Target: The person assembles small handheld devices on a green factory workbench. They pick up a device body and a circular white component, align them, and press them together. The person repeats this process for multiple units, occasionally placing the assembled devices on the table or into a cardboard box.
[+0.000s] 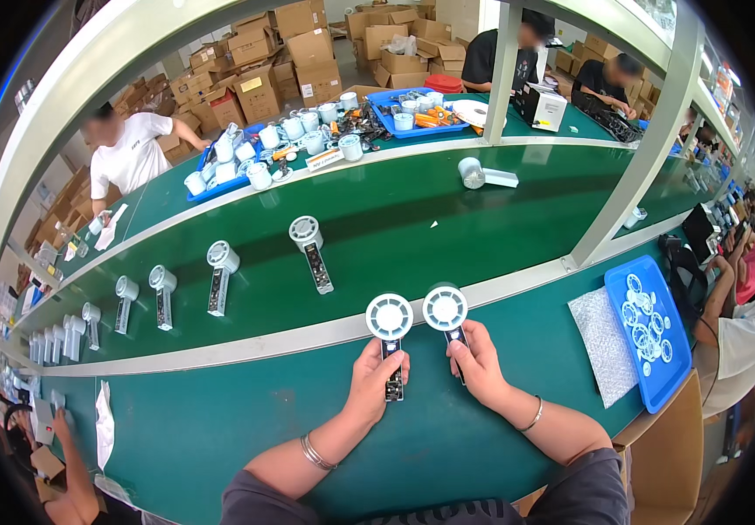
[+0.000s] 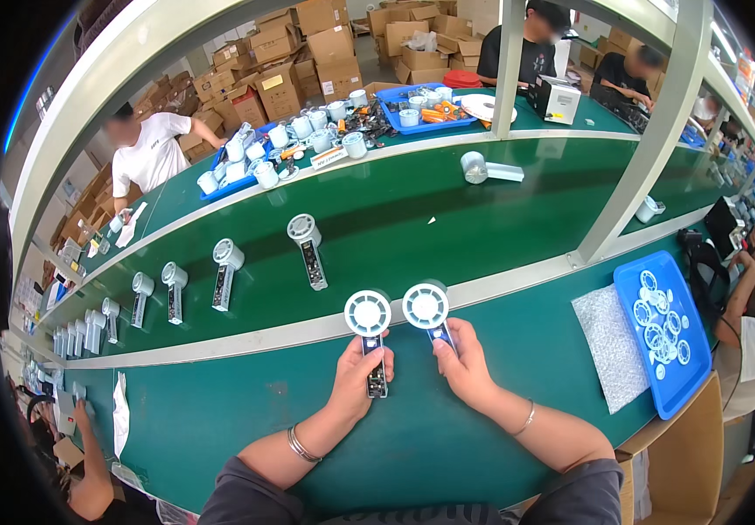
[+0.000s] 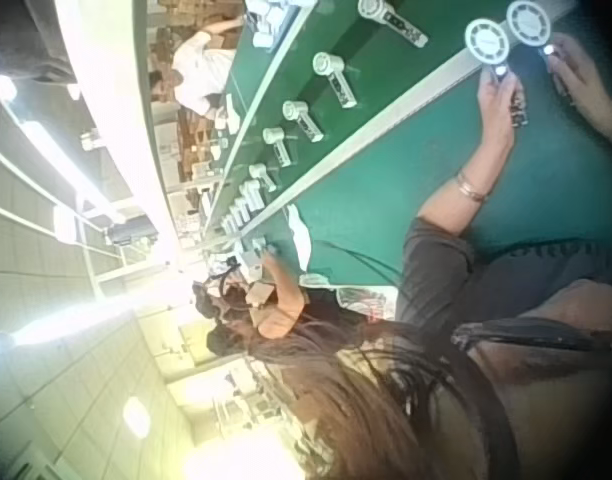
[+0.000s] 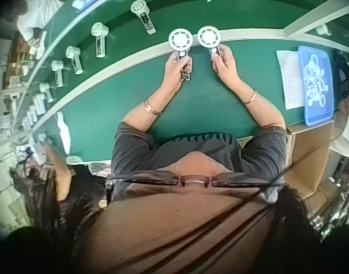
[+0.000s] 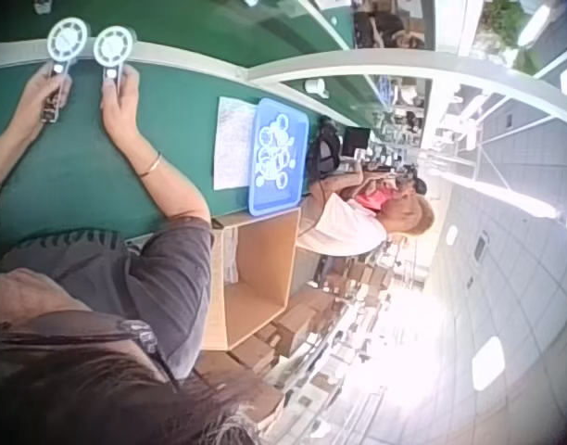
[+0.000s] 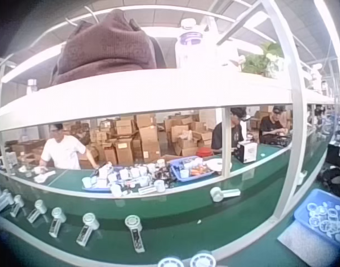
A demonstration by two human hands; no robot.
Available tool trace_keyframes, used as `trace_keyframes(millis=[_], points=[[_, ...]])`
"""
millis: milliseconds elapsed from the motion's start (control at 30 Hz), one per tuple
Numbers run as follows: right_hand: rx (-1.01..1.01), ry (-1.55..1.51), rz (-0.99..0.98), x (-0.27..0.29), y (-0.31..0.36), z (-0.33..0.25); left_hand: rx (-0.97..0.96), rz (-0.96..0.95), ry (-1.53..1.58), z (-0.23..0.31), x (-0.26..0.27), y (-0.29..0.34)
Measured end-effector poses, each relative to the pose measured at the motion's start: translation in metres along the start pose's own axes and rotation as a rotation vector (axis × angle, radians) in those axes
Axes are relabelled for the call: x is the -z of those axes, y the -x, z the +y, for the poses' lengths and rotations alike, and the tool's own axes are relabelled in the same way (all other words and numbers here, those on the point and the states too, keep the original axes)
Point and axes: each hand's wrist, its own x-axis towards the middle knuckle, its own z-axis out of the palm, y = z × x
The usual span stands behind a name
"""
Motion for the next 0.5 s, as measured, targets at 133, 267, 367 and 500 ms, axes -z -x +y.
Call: trace_keyframes(millis=[133, 267, 367, 500], points=[[-0.002, 0.008, 0.002, 0.0007, -0.0011, 0.0003, -0.003, 0.003, -0.004, 0.0001, -0.0008, -0.0014], [-0.021, -0.019, 0.017, -0.0016, -0.0009, 0.0004, -0.003, -0.001, 0.006, 0.0005, 0.0009, -0.0013], [-0.026, 0.009, 0.001, -0.0016, -0.0007, -0.0015, -0.004, 0.007, -0.007, -0.0012, 0.0016, -0.0012], [-0.03, 0.01, 0.003, -0.0009, -0.0008, -0.0011, 0.001, 0.006, 0.013, 0.0008, -0.0001, -0.0013]])
